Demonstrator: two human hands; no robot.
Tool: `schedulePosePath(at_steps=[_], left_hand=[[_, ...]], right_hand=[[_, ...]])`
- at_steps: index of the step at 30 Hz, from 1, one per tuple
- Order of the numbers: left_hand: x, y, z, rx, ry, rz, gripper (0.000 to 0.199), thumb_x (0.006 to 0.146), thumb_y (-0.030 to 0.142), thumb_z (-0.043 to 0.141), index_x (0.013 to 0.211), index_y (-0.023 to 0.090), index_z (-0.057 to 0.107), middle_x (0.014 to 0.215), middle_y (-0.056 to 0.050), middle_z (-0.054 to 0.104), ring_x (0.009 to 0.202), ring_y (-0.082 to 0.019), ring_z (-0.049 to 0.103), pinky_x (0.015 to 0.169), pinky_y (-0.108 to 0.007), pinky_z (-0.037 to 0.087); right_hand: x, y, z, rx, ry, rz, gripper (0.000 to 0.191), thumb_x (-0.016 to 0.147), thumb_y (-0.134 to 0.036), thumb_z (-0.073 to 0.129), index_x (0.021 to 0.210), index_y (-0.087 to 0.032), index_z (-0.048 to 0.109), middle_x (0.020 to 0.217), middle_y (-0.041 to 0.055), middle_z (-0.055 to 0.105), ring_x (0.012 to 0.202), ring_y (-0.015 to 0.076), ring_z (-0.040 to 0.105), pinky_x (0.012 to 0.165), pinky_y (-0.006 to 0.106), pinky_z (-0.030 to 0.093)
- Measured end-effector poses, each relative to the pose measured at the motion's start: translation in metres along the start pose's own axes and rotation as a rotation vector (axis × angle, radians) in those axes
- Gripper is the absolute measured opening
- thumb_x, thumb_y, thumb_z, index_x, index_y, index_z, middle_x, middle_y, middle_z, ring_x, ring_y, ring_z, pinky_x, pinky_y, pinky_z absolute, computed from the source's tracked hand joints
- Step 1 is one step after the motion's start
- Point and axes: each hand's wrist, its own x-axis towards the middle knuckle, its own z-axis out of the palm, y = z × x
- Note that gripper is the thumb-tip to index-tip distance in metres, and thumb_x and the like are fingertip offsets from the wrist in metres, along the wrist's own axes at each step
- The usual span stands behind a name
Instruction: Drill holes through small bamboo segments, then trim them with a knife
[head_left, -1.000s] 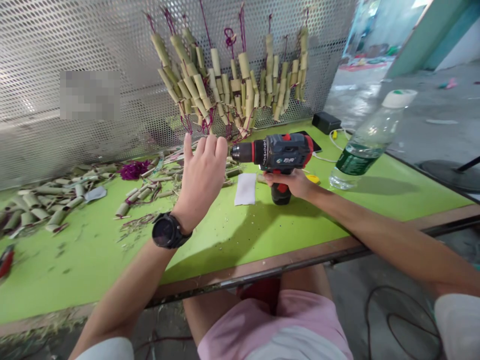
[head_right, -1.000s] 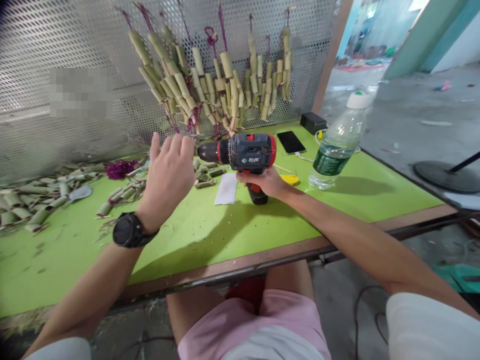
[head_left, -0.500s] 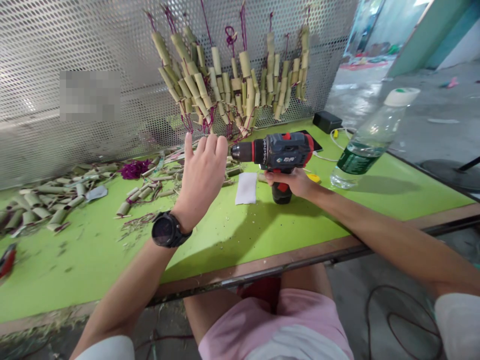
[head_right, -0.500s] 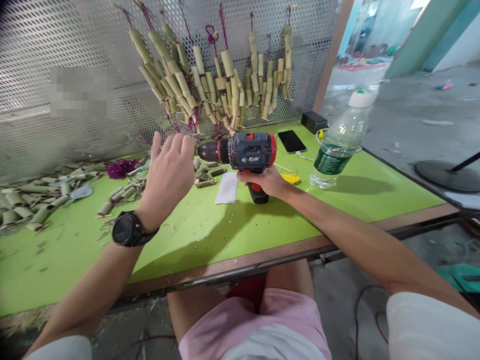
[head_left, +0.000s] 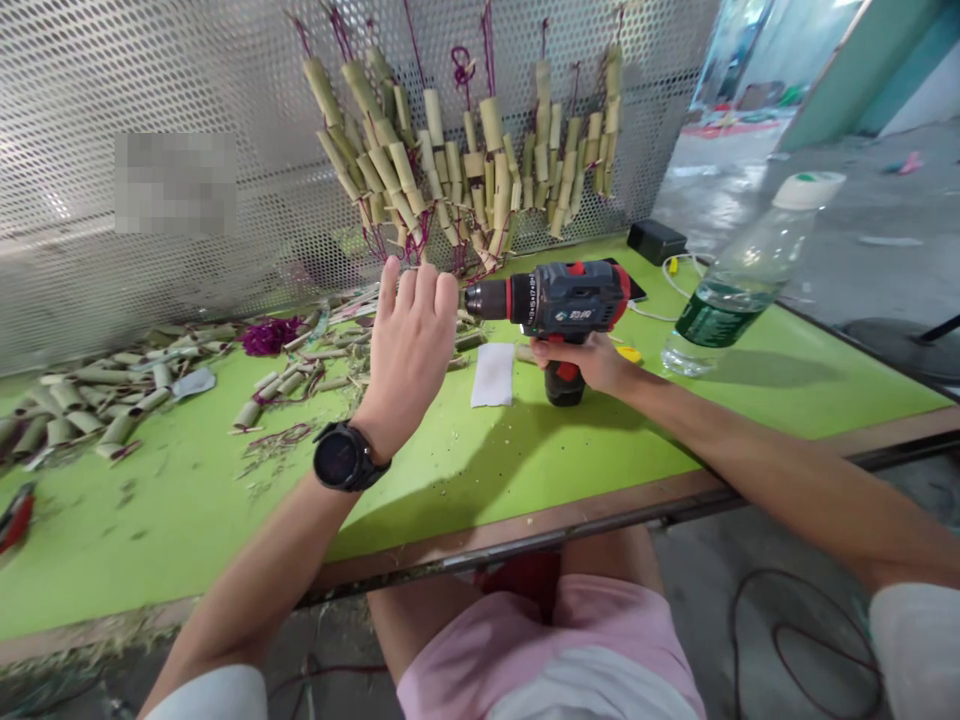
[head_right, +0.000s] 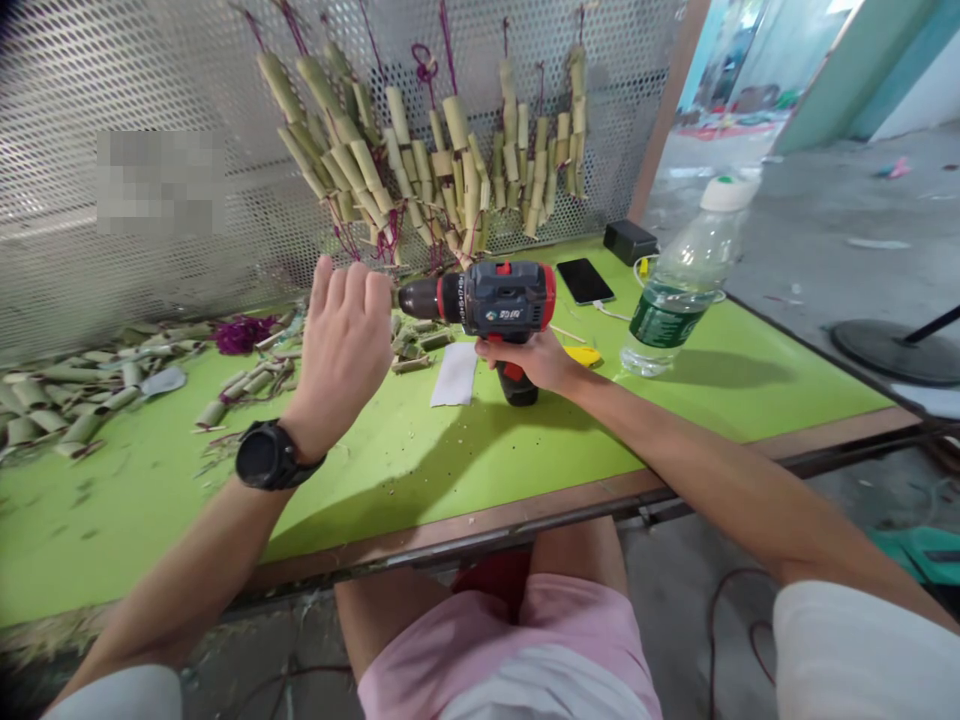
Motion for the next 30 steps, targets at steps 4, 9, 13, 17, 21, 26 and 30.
schedulePosePath(at_steps=[4, 9, 13, 17, 21, 26, 30], left_hand=[[0.000, -0.001, 0.002, -0.022, -0.001, 0.006, 0.033, 0.095, 0.005, 0.043, 0.122, 0.019, 0.057, 0.121, -0.014, 0.068, 0.137, -0.035, 0.060, 0.132, -0.064, 0.030], [0.000, -0.002, 0.003, -0.018, -0.002, 0.007, 0.032, 0.096, 0.004, 0.040, 0.120, 0.018, 0.056, 0.119, -0.015, 0.067, 0.137, -0.034, 0.060, 0.132, -0.061, 0.031], [0.000, -0.002, 0.002, -0.035, -0.012, 0.006, 0.029, 0.096, 0.005, 0.043, 0.118, 0.019, 0.056, 0.121, -0.014, 0.067, 0.137, -0.035, 0.060, 0.133, -0.062, 0.028], [0.001, -0.003, 0.001, -0.015, -0.023, 0.005, 0.027, 0.096, 0.003, 0.042, 0.113, 0.019, 0.055, 0.119, -0.014, 0.066, 0.135, -0.033, 0.061, 0.133, -0.058, 0.029], [0.001, -0.006, 0.001, 0.015, -0.028, 0.016, 0.029, 0.096, 0.001, 0.038, 0.112, 0.018, 0.056, 0.117, -0.014, 0.067, 0.130, -0.032, 0.063, 0.131, -0.057, 0.032], [0.001, -0.012, 0.000, 0.097, -0.040, 0.067, 0.029, 0.099, 0.006, 0.036, 0.113, 0.018, 0.059, 0.108, -0.012, 0.067, 0.117, -0.030, 0.066, 0.131, -0.058, 0.033], [0.001, -0.029, -0.009, 0.092, -0.084, 0.061, 0.027, 0.104, 0.015, 0.036, 0.114, 0.019, 0.061, 0.105, -0.012, 0.068, 0.110, -0.031, 0.065, 0.132, -0.069, 0.024]], right_hand=[[0.000, 0.000, 0.001, 0.006, 0.009, 0.011, 0.031, 0.075, -0.049, 0.087, 0.074, -0.023, 0.071, 0.072, 0.0014, 0.069, 0.072, 0.0205, 0.063, 0.078, 0.041, 0.055], [0.000, 0.001, 0.001, 0.026, 0.000, 0.006, 0.029, 0.076, -0.048, 0.087, 0.075, -0.023, 0.071, 0.071, 0.0000, 0.068, 0.071, 0.0199, 0.062, 0.079, 0.041, 0.054], [0.000, 0.001, 0.000, 0.007, -0.012, -0.011, 0.030, 0.077, -0.048, 0.087, 0.075, -0.023, 0.071, 0.073, 0.0006, 0.068, 0.072, 0.0201, 0.063, 0.080, 0.042, 0.055], [0.000, 0.000, -0.001, -0.013, -0.010, -0.016, 0.031, 0.078, -0.050, 0.087, 0.074, -0.023, 0.071, 0.072, 0.0010, 0.068, 0.070, 0.0201, 0.063, 0.079, 0.042, 0.056], [0.000, -0.003, 0.002, -0.021, -0.001, -0.024, 0.033, 0.075, -0.053, 0.089, 0.078, -0.024, 0.073, 0.072, 0.0011, 0.069, 0.069, 0.0206, 0.063, 0.075, 0.042, 0.058], [0.003, -0.003, 0.006, -0.035, -0.006, -0.058, 0.038, 0.072, -0.056, 0.091, 0.079, -0.025, 0.071, 0.076, 0.0029, 0.072, 0.069, 0.0222, 0.065, 0.072, 0.043, 0.059], [0.003, -0.001, 0.004, -0.007, -0.005, -0.049, 0.039, 0.073, -0.058, 0.090, 0.082, -0.025, 0.073, 0.071, 0.0015, 0.069, 0.067, 0.0222, 0.064, 0.070, 0.042, 0.058]])
